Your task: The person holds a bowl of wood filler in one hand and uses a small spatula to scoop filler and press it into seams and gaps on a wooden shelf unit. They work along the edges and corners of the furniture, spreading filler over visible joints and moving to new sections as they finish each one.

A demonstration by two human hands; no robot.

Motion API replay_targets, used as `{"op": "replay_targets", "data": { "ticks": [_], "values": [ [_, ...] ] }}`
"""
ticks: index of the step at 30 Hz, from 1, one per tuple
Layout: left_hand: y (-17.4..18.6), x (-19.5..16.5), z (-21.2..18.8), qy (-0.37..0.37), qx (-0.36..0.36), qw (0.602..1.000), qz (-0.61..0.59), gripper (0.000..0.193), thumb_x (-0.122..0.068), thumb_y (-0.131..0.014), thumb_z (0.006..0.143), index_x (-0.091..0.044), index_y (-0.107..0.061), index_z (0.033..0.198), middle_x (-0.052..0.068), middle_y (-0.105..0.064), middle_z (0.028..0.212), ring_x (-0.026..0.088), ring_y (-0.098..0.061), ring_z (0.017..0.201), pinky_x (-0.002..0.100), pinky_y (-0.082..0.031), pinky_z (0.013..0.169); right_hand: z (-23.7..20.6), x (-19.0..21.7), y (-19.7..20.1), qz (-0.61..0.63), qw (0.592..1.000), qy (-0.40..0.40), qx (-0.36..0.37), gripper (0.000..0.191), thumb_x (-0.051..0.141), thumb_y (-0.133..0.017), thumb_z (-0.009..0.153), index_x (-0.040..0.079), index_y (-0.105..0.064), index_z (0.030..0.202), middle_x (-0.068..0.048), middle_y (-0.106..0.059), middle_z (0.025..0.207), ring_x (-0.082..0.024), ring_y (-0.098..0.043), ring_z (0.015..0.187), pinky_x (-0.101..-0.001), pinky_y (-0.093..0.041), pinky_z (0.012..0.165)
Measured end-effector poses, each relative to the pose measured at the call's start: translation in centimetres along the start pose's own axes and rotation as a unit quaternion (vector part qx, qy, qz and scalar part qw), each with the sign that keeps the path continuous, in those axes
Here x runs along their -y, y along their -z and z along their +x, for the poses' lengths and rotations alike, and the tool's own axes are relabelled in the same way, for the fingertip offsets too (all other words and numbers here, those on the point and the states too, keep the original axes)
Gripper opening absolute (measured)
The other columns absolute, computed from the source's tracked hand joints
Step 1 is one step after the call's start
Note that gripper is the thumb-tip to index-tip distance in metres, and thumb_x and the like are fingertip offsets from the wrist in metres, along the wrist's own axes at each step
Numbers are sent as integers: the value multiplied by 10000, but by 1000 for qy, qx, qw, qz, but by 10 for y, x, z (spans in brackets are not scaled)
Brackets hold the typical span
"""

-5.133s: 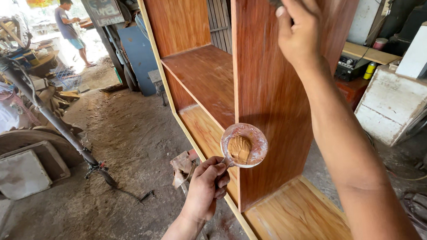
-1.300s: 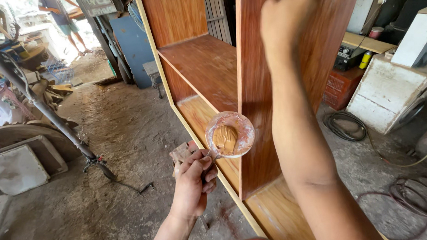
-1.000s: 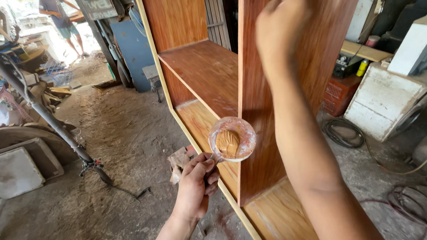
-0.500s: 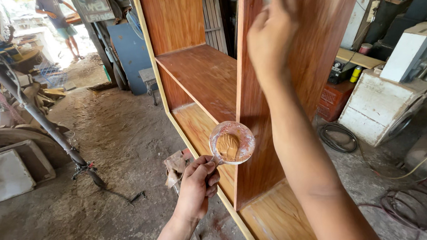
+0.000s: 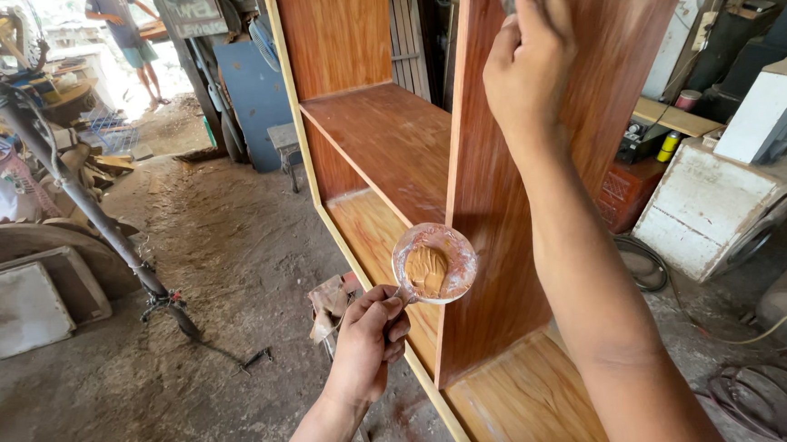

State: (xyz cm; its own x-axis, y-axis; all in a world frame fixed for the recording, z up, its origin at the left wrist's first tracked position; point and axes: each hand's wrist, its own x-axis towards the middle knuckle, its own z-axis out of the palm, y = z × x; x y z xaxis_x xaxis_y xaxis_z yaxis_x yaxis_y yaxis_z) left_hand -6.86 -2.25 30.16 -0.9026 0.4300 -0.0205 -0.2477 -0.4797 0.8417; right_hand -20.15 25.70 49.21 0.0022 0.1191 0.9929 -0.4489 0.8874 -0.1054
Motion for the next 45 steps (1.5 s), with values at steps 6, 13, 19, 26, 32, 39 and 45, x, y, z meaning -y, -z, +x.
{"op": "replay_targets", "data": {
  "ticks": [6,13,19,26,32,39,45],
  "values": [
    [0,1,-3,1,-1,1000,-2,93,-96,-518,946,-46,-591,976,-28,-438,675,50,-355,540,218,-232,432,28,-22,17,74,993,90,-25,289,-142,-650,984,-30,-690,1248,-165,-678,1135,-285,-671,1015,-401,-543,840],
    [0,2,1,6,-11,1000,-3,87,-113,-526,951,-49,-582,968,-30,-431,673,52,-336,529,225,-223,428,58,-62,28,116,973,187,66,100,-144,-625,1003,-83,-691,1047,-192,-692,948,-327,-673,856,-373,-495,773],
    [-4,2,3,6,-2,1000,11,99,-129,-529,958,-50,-589,967,-18,-438,667,51,-319,519,224,-228,433,49,-55,40,85,990,68,85,93,-59,-595,1075,-55,-656,1004,-158,-637,864,-322,-603,785,-403,-427,710],
    [-3,7,0,9,-2,1000,6,100,-128,-540,971,-52,-599,996,-41,-435,685,41,-349,547,213,-235,438,6,-21,42,71,969,226,73,173,-141,-593,971,-83,-660,1120,-170,-609,1000,-324,-570,919,-460,-436,805],
    [3,8,-3,17,3,1000,5,88,-121,-537,980,-52,-590,997,-49,-444,699,32,-356,556,200,-238,441,-6,-41,24,15,993,117,19,140,-147,-577,972,-28,-638,1012,-148,-617,1044,-327,-585,1018,-440,-457,870],
    [6,12,-5,11,-4,1000,-4,86,-121,-539,979,-51,-589,989,-47,-446,698,34,-363,552,202,-240,436,-14,-83,15,7,999,38,15,187,-123,-625,1029,-37,-541,885,-149,-532,842,-286,-556,825,-411,-402,719],
    [6,10,-7,11,4,1000,-6,85,-120,-535,977,-54,-585,997,-48,-439,699,31,-354,553,198,-232,434,-14,-85,12,31,999,8,40,210,-102,-596,1019,-38,-509,839,-122,-488,747,-250,-512,715,-412,-374,698]
  ]
}}
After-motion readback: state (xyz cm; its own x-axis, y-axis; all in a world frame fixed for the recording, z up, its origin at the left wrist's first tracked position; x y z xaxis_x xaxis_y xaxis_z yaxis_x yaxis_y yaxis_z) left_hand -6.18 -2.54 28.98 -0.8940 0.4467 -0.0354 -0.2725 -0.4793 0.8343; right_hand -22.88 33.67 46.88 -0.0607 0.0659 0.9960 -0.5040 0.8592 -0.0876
